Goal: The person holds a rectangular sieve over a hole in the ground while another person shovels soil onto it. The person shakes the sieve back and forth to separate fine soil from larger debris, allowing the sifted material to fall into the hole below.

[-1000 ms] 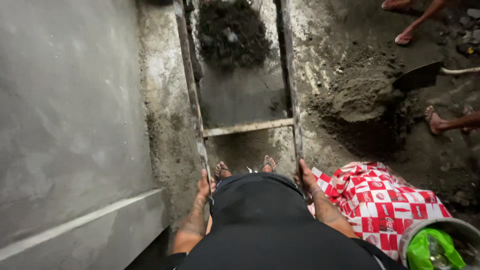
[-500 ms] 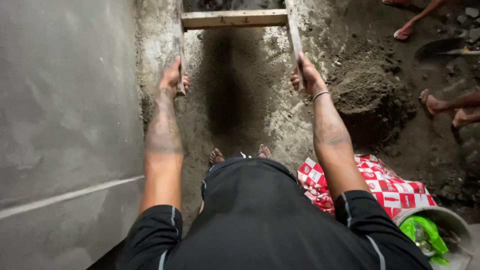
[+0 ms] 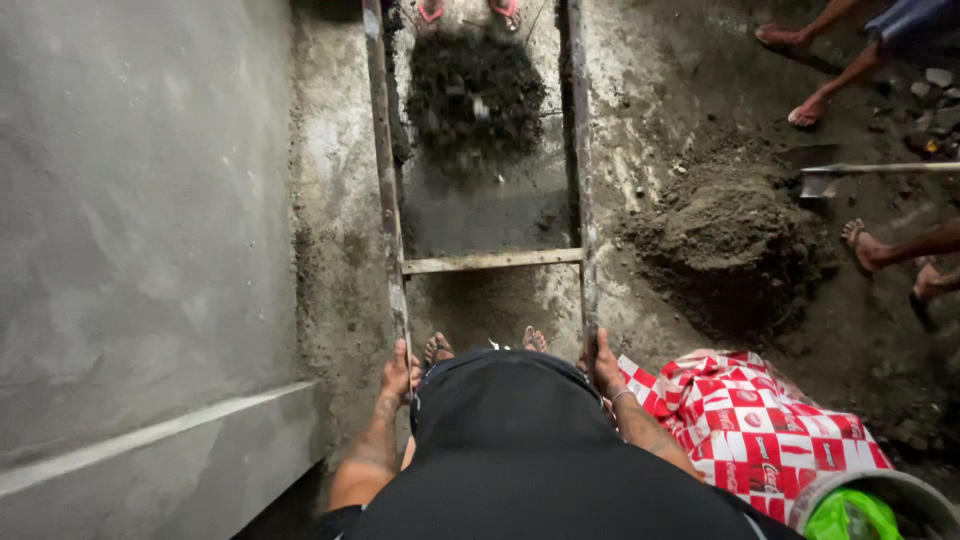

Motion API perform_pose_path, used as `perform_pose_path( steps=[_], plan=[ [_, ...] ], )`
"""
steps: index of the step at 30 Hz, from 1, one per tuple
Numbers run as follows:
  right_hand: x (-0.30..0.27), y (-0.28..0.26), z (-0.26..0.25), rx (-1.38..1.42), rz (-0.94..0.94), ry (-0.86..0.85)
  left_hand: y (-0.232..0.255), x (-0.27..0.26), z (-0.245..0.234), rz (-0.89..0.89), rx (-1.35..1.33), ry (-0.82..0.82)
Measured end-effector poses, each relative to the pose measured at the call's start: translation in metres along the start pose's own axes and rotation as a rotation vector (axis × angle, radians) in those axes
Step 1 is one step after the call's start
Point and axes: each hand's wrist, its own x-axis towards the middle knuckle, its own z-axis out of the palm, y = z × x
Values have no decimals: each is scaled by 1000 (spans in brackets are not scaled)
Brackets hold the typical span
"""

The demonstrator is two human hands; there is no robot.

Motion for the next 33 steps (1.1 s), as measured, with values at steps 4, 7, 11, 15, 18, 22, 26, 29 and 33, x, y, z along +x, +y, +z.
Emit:
perform_pose_path(
  steps=[4, 7, 11, 15, 18, 22, 26, 29, 33],
  plan=[
    [-20, -86, 28, -69, 21, 26, 50, 56, 3, 0, 94, -57],
    [-54, -204, 93, -426, 47, 30, 107, 99, -26, 23, 264, -12],
    [12, -313, 89, -144, -183, -76, 275, 137, 1, 179, 112, -37],
    [-47, -375, 101, -22, -126, -241, 339, 42, -6, 222, -27, -177],
    [-2, -272, 80, -149, -195, -87, 213, 78, 6, 240, 90, -70],
    [0, -102, 23, -158, -70, -40, 52, 54, 8, 128, 12, -49],
    [1, -17, 7, 75, -38, -39, 0, 9, 0, 29, -15, 26],
    [11, -18, 13, 108, -36, -96, 10, 17, 0, 20, -5, 21],
    [37, -100, 35, -242, -121, -128, 65, 70, 4, 68, 81, -29]
  ],
)
